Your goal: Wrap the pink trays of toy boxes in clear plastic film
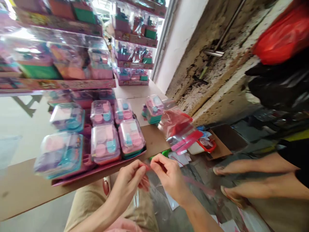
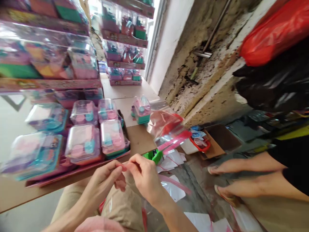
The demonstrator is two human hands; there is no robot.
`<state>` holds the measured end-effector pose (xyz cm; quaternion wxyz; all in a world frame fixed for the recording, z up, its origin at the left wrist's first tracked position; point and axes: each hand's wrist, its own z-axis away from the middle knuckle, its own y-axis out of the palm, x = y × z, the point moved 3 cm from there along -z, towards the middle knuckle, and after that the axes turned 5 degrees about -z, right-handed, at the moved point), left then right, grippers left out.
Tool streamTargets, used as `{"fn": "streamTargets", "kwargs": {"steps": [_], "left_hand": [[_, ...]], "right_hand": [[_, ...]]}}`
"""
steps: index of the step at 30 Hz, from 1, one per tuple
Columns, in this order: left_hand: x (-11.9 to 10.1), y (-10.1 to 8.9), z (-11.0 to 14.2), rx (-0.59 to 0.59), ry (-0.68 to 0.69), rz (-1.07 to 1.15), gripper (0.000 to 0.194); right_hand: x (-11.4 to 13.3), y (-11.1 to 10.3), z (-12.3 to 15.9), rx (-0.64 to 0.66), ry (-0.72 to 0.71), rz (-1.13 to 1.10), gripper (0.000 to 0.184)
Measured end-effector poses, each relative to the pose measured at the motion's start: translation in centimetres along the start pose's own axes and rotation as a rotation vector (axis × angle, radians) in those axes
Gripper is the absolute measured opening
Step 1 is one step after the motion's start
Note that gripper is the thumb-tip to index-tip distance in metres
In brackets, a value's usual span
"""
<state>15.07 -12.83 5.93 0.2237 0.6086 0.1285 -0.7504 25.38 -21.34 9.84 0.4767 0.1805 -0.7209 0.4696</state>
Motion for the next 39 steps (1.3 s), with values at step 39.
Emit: {"fn": "streamTargets", "kwargs": {"steps": [39], "left_hand": [[-0.4,0.0,0.8,-0.107,0.217,-0.439,0.023]], "right_hand": [[1.0,1.7,0.3,-0.141,-0.708,0.723,0.017]]}}
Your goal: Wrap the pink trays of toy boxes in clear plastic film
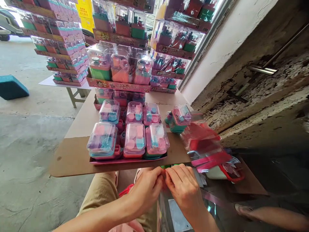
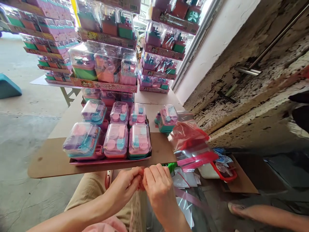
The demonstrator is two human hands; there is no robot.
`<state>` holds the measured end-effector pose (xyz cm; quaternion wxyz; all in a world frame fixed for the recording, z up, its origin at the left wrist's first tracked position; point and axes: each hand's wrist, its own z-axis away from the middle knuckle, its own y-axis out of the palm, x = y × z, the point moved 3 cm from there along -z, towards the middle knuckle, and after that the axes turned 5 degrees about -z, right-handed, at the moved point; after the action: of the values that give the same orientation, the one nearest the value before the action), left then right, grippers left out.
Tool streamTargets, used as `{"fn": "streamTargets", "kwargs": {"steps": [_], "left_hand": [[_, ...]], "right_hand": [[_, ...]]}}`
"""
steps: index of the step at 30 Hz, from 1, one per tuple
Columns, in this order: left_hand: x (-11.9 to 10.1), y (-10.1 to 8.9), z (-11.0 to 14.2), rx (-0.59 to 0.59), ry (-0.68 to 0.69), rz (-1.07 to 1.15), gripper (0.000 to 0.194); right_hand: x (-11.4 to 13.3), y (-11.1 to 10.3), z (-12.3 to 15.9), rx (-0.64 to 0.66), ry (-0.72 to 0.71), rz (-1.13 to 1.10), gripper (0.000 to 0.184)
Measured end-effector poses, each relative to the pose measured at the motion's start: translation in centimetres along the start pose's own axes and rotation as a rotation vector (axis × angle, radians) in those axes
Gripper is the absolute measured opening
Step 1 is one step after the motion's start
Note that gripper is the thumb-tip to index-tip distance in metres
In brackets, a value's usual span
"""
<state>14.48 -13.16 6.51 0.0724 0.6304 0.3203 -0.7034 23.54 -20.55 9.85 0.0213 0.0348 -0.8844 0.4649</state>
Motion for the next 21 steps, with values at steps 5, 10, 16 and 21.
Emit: {"fn": "streamTargets", "kwargs": {"steps": [5,10,16,21], "left_hand": [[0.1,0.1,0.2,0.017,-0.011,0.05,0.025],[-0.1,0.0,-0.2,0.013,-0.043,0.113,0.023],[-0.3,-0.1,-0.5,0.002,-0.086,0.089,0.023],[-0.1,-0.1,0.0,-0.062,-0.079,0.057,0.026]], "right_hand": [[-0.7,0.3,0.2,-0.082,0.079,-0.056,0.017],[-0.9,0.3,0.4,-0.087,0.088,-0.103,0.014],[-0.5,0.4,0.5,-0.094,0.112,-0.154,0.014],[-1.6,0.1,0.6,-0.142,0.251,-0.105,0.014]]}}
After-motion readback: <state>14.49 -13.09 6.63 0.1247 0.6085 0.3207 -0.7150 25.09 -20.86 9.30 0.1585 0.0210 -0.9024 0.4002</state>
